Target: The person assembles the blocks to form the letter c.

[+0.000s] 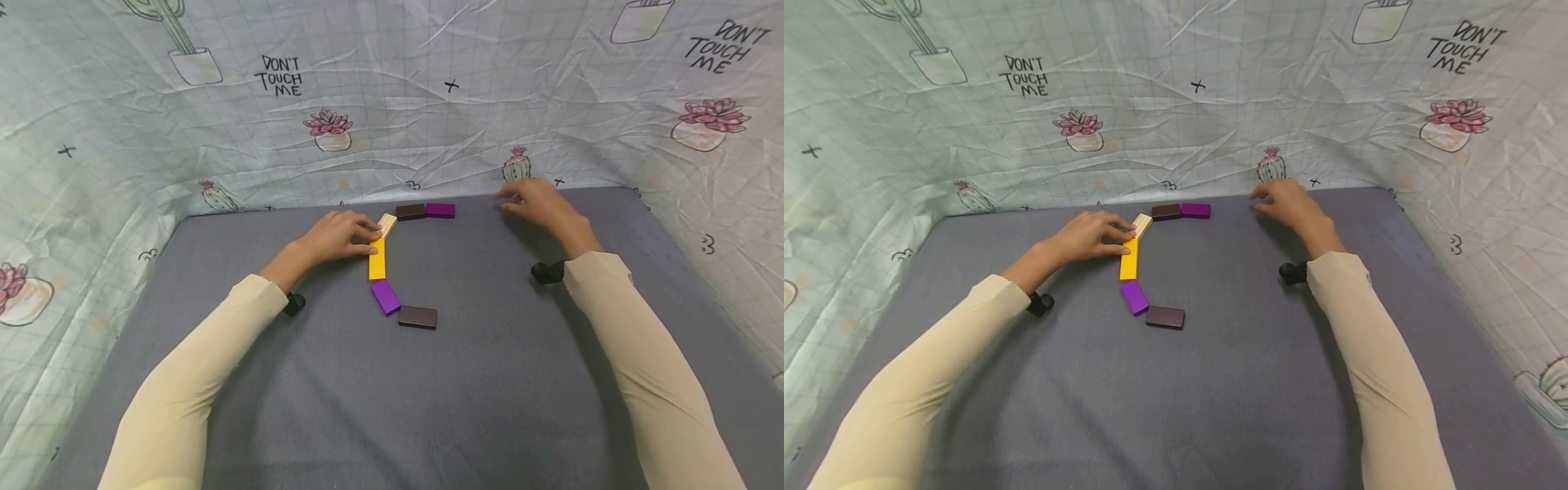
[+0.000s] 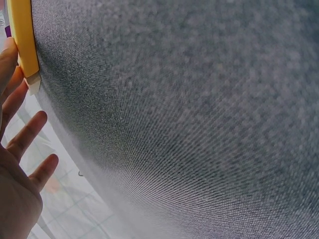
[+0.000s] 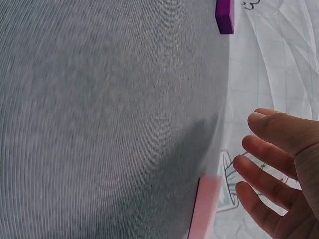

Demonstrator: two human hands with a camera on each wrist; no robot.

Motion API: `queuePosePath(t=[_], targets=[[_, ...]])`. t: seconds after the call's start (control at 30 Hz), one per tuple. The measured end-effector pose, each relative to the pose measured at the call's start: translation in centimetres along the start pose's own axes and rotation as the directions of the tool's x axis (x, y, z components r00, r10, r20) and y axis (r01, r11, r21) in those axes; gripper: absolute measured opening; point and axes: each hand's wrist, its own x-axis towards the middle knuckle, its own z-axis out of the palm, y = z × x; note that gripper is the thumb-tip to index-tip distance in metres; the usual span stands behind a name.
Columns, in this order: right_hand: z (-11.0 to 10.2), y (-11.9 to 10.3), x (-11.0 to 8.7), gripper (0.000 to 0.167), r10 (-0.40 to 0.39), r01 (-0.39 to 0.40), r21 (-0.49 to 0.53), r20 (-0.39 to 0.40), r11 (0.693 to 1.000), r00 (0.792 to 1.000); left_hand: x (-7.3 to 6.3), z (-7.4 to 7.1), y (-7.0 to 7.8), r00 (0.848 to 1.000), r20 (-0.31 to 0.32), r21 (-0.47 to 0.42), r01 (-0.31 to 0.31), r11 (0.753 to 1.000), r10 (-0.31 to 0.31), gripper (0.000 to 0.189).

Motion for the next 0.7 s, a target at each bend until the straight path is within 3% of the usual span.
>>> queuePosePath(t=[0.7], targets=[[-0.4, 2.0, -1.3, 0.029, 0.174, -0.17, 0.053, -0.09, 0.984, 0.981, -0.2, 0.1, 0.0, 1.0, -0.006, -0.004, 0.007, 1.0, -0.007, 0.047]])
